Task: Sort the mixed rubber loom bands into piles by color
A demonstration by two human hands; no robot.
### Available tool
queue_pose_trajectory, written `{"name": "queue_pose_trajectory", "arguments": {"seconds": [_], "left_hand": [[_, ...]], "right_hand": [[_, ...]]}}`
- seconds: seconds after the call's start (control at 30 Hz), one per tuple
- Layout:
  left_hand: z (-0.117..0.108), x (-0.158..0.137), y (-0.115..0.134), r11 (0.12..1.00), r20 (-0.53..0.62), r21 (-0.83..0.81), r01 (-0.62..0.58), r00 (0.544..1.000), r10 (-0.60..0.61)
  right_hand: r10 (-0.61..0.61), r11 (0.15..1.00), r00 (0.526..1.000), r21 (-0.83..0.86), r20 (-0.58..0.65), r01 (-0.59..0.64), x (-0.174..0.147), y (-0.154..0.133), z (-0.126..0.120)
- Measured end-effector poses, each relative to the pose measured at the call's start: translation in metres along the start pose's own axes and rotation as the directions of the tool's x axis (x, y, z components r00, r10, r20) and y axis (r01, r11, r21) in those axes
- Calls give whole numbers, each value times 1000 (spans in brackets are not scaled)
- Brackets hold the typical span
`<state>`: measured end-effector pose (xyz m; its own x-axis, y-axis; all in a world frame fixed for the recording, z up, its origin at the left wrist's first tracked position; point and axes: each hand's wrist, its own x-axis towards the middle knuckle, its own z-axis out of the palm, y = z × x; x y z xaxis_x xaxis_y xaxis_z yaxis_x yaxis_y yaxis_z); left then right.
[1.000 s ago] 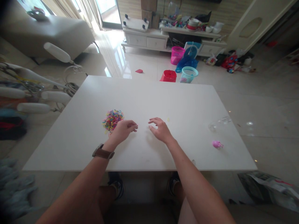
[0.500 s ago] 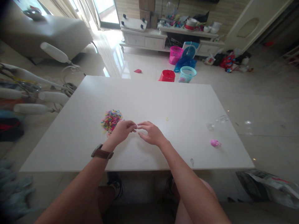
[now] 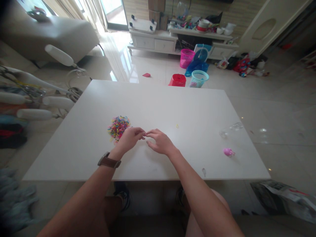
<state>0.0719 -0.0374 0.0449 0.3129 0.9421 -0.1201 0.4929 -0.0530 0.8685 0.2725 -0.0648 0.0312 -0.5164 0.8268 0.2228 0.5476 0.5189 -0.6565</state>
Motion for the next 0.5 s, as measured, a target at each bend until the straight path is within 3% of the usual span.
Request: {"name": "queue_pose_trajectory", "arguments": {"seconds": [0.07,0.17,0.33,0.5], "left_hand": [[1,1,-1,1000,-5,-2,13,1000,-13],[2,1,-2,998,-24,5,56,998,-56],[3,-1,-5,997,-23,29,68,997,-67],[-2,-5,-9,991,-24,112,69,997,-67]], "right_hand": [[43,999,999,-30,0,-43,0,2,1],[201,971,978,-117,-58,-206,0,14,4],[469,844,866,-202,-172,-497,1,45,14],[548,776,808,-230,-217,-588,10,60,27]]}}
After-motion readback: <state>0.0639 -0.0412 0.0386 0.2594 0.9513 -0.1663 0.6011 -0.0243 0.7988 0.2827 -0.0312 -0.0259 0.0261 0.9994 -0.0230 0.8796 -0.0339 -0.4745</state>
